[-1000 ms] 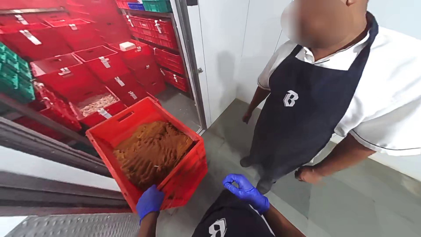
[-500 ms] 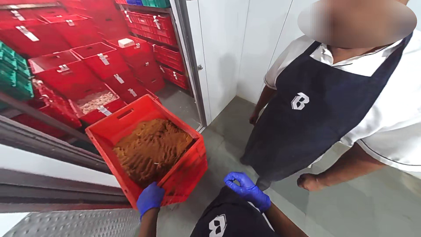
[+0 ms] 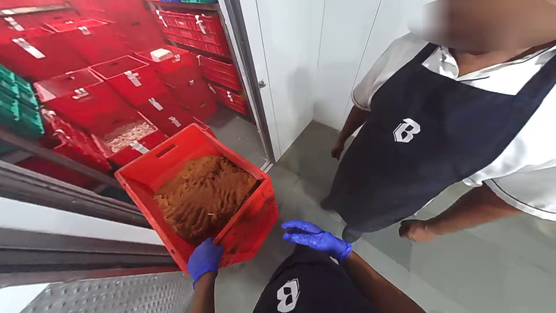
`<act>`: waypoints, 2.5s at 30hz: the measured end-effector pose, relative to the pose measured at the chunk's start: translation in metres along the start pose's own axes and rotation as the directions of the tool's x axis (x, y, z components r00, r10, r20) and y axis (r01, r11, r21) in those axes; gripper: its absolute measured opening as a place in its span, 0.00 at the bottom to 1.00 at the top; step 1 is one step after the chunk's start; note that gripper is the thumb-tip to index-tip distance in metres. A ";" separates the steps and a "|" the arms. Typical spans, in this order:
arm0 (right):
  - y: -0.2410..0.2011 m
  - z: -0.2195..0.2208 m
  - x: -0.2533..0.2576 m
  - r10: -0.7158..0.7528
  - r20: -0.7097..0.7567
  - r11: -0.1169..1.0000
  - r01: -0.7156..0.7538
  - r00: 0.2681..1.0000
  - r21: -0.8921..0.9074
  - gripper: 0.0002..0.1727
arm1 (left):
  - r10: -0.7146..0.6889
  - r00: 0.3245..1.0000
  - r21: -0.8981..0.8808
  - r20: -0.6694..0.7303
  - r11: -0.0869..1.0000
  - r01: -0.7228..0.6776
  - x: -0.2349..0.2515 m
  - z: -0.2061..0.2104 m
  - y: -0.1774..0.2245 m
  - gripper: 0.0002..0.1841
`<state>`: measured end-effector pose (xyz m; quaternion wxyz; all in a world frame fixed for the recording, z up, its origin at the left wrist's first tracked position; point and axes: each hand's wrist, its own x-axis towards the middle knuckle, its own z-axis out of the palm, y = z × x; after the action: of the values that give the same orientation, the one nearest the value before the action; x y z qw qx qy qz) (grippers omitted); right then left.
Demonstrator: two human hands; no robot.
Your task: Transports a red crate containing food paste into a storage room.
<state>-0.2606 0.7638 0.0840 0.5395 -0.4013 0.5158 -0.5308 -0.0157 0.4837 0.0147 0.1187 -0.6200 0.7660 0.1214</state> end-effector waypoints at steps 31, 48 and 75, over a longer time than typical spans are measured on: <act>0.065 -0.076 0.262 -0.281 0.384 -0.022 0.394 0.880 -0.919 0.33 | -0.022 0.993 -0.190 -0.112 0.982 0.001 -0.002 0.006 -0.003 0.29; 0.053 -0.093 0.377 -0.666 0.617 -0.291 0.616 0.418 -0.732 0.39 | 0.027 0.942 -0.035 -0.335 0.999 -0.041 0.058 -0.026 -0.012 0.15; 0.009 -0.063 0.659 -0.582 0.630 -0.208 0.655 0.514 -0.727 0.40 | -0.110 0.990 -0.036 -0.090 0.994 0.107 0.313 -0.143 -0.054 0.22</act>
<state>-0.3838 0.1221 -0.0199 -0.1480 -0.8466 0.4298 -0.2768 -0.0306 0.1372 0.0438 0.0801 -0.6674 0.7339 0.0983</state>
